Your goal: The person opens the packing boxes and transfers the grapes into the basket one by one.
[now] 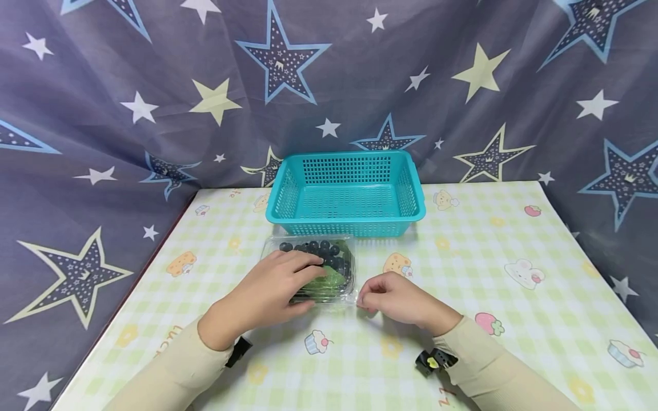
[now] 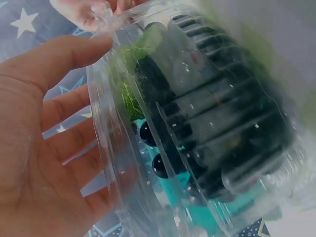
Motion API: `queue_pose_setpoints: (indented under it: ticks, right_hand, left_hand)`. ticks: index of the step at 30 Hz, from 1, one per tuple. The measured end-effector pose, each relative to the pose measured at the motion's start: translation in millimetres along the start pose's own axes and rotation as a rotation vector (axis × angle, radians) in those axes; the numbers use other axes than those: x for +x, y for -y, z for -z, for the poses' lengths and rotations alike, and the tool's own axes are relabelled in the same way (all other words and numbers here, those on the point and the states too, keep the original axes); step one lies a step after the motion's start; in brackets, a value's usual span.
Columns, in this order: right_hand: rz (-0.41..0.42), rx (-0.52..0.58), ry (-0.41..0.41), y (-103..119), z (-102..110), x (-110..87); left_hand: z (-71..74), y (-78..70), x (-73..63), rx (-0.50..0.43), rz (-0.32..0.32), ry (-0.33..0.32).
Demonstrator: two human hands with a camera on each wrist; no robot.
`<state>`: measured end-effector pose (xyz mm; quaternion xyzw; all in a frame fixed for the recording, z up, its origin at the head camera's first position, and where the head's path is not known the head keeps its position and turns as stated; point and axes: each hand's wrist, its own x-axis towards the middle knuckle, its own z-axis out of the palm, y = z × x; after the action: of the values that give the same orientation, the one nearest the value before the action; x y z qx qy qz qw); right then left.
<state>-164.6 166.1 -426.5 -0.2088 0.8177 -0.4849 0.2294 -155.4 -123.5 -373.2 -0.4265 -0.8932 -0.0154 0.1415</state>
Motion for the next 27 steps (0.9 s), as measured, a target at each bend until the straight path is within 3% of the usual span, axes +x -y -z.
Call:
queue_pose_setpoints:
  ticks: [27]
  right_hand:
    - [0.001,0.002,-0.002,-1,1,0.7]
  left_hand:
    - [3.4,12.0,-24.0,0.036,-0.017,-0.012]
